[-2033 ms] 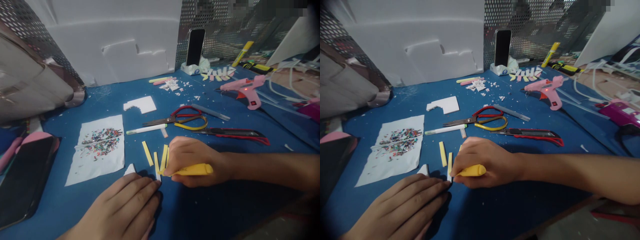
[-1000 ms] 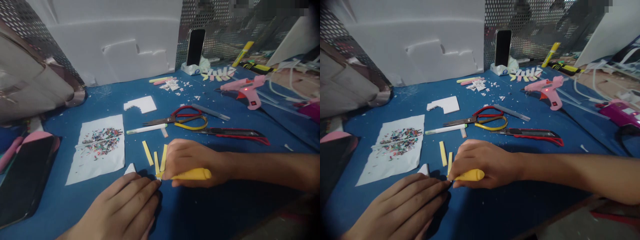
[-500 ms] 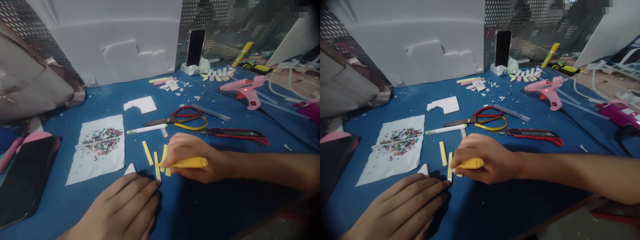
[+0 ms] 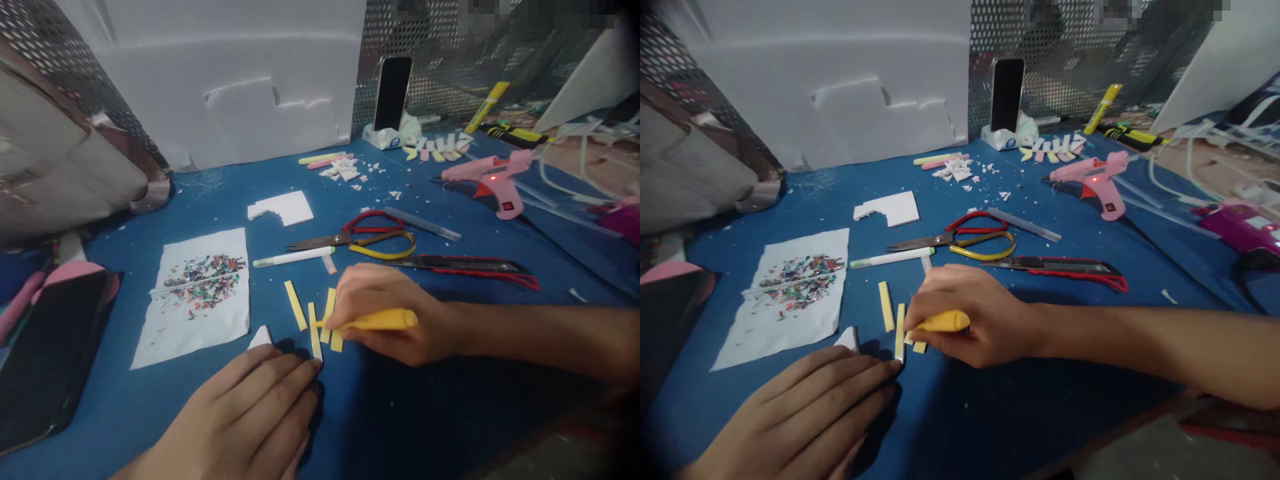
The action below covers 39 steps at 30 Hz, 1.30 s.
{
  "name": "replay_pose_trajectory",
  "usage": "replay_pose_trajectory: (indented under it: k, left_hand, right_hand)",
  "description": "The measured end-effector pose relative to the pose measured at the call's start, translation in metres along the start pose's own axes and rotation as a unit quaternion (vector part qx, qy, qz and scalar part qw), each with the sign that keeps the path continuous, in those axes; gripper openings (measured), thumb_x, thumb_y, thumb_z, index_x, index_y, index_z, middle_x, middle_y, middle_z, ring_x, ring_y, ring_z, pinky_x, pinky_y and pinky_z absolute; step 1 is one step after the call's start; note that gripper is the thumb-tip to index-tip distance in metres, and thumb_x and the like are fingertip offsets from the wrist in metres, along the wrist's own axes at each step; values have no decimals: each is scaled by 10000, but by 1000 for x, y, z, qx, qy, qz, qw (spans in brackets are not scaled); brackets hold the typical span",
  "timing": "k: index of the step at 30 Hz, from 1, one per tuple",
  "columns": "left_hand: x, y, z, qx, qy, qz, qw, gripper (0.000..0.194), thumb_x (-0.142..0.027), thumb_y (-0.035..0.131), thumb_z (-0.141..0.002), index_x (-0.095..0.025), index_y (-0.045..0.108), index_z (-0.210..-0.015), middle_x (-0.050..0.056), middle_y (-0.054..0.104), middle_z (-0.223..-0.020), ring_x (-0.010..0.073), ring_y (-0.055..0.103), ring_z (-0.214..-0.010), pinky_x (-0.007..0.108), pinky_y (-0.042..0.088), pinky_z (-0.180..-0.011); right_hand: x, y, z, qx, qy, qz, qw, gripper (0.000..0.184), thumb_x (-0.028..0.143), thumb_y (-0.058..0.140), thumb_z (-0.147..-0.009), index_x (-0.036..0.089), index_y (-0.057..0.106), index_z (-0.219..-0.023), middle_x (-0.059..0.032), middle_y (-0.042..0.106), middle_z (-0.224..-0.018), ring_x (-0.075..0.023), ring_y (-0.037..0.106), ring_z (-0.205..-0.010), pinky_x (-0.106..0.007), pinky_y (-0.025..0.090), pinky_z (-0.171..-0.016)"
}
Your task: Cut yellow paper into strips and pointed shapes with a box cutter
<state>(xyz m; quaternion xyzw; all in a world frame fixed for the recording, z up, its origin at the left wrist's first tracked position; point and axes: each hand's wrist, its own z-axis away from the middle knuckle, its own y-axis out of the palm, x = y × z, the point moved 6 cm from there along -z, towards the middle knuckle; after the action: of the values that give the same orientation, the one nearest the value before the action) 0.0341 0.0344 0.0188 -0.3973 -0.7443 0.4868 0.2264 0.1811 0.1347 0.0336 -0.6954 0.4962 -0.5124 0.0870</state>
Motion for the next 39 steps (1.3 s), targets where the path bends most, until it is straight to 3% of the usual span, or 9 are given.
replay_pose_trajectory:
  k: [5, 9, 13, 16, 20, 24, 29, 39]
  left_hand:
    - [2, 3, 1, 0, -1, 6, 1000, 258, -193, 465, -936, -162, 707, -1020, 36, 687, -1159, 187, 607, -1059, 369, 306, -1102]
    - [1, 2, -2, -5, -7, 4, 1000, 254, -188, 470, -933, -157, 706, -1022, 39, 688, -1155, 182, 601, -1065, 363, 303, -1108]
    - [0, 1, -3, 0, -1, 5, 1000, 260, -189, 462, -938, -158, 704, -1027, 45, 685, -1160, 187, 604, -1061, 367, 310, -1097]
    - [0, 1, -3, -6, 3, 7, 1000, 271, -196, 447, -945, -161, 703, -1025, 39, 685, -1159, 186, 607, -1057, 367, 309, -1099]
    - [2, 1, -2, -11, -6, 5, 1000, 268, -197, 445, -948, -170, 707, -997, 24, 693, -1137, 173, 616, -1031, 358, 319, -1095]
    - [-1, 0, 0, -4, -1, 9, 1000, 286, -223, 427, -967, -167, 705, -1007, 26, 699, -1131, 168, 614, -1046, 348, 317, -1097]
    - [-2, -5, 1, -21, -13, 2, 1000, 261, -217, 453, -960, -169, 705, -1011, 22, 707, -1116, 176, 615, -1048, 359, 322, -1089]
    - [1, 0, 0, -16, -11, -7, 1000, 258, -168, 459, -922, -169, 707, -995, 15, 701, -1128, 177, 605, -1040, 373, 304, -1094]
  right_hand:
    - [5, 4, 1, 34, -50, -18, 998, 102, 226, 573, -890, 153, 629, -934, -47, 687, -847, -152, 580, -815, -308, 457, -818]
    - [0, 2, 2, 6, -12, -6, 1000, 104, 213, 565, -886, 146, 641, -913, -55, 672, -830, -155, 566, -786, -309, 460, -784]
    - [6, 5, 3, 41, -62, -23, 997, 104, 217, 590, -877, 140, 633, -932, -48, 692, -843, -155, 584, -817, -305, 470, -815]
    - [2, 4, 2, 25, -39, -12, 999, 102, 214, 577, -885, 140, 633, -927, -51, 688, -830, -154, 581, -799, -310, 470, -800]
    - [6, 7, 4, 45, -77, -30, 996, 95, 217, 591, -879, 147, 622, -934, -42, 697, -858, -146, 587, -821, -299, 470, -827]
    - [2, 5, 3, 32, -43, -15, 998, 105, 223, 566, -895, 147, 625, -936, -42, 678, -827, -146, 566, -808, -296, 465, -797]
    - [9, 6, 2, 43, -85, -40, 995, 85, 200, 614, -859, 130, 628, -905, -41, 694, -829, -138, 586, -800, -282, 483, -819]
    - [6, 6, 3, 45, -76, -41, 995, 89, 192, 622, -857, 123, 626, -914, -41, 692, -828, -136, 592, -801, -288, 487, -822]
